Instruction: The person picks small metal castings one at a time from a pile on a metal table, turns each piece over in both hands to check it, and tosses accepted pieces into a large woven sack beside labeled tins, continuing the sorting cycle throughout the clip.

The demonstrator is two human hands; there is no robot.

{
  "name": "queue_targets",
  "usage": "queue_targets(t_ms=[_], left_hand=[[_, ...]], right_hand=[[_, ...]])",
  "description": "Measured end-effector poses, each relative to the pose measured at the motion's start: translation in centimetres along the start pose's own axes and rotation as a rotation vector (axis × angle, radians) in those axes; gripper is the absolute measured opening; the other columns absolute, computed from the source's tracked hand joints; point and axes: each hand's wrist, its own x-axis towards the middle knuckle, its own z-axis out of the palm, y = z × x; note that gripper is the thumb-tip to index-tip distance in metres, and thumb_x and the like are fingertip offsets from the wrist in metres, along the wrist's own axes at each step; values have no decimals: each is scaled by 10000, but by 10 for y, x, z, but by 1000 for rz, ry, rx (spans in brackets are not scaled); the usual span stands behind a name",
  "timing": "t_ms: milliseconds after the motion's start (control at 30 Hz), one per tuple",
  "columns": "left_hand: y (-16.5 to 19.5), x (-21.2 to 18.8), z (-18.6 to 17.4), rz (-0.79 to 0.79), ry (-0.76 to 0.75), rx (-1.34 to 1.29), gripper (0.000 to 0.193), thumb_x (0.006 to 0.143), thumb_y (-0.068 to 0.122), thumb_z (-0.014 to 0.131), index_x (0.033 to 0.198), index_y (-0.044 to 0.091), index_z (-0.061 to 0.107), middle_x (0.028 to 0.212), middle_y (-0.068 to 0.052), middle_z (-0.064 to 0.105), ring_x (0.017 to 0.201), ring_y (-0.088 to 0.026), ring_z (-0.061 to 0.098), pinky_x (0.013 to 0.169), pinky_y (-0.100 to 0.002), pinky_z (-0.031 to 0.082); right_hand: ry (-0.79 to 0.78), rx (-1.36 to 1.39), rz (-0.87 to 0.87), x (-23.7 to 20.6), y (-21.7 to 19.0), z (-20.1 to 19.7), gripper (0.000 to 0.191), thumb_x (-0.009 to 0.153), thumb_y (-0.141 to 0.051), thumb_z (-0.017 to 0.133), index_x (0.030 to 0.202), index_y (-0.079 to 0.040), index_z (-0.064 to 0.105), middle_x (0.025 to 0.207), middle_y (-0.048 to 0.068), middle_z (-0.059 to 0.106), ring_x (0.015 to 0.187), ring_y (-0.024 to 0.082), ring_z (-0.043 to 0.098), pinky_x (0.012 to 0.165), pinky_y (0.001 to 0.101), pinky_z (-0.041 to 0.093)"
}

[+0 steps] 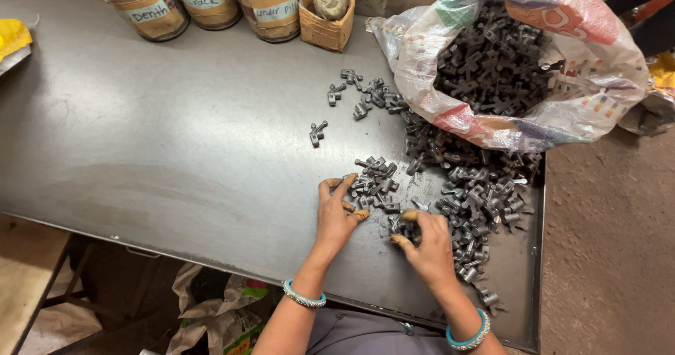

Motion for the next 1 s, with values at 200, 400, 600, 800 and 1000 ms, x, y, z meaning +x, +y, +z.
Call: queue_targets(t_ms=[200,400,600,800,1000], left_hand=[[3,0,3,59,19,52,817,634,28,913,1380,146,600,1275,-121,476,947,-286,639,814,-396,565],[4,-1,-1,7,-20,39,797,654,14,884,1383,163,597,1272,-105,476,899,-281,660,806,-394,571],[2,1,0,-14,-29,29,779,651,10,876,1364,173,606,1260,-101,467,864,-267,678,784,-393,572],[-1,3,1,51,18,69,797,612,-4,886,1349,160,632,1230,-117,470,954,-314,641,813,-413,558],[1,2,0,47,21,69,790,609,19,909,1338,162,639,1218,-123,474,978,-321,627,818,-413,556]], right_hand=[[-64,-239,119,8,-29,5,539,637,-271,928,1068,-92,660,967,103,676,965,314,585,802,419,511],[-26,316,202,1,-16,-13,565,621,-109,922,1093,-54,615,1042,98,696,943,210,680,852,347,563],[-102,1142,371,-4,14,-16,500,727,14,825,1151,-49,567,1097,119,727,958,198,701,821,343,578],[-268,1683,806,6,19,-15,364,868,-153,742,1204,-58,640,1024,115,739,853,196,707,724,317,571],[-448,1377,700,15,21,-20,280,898,-147,761,1119,-8,659,913,131,699,745,212,667,552,280,555]])
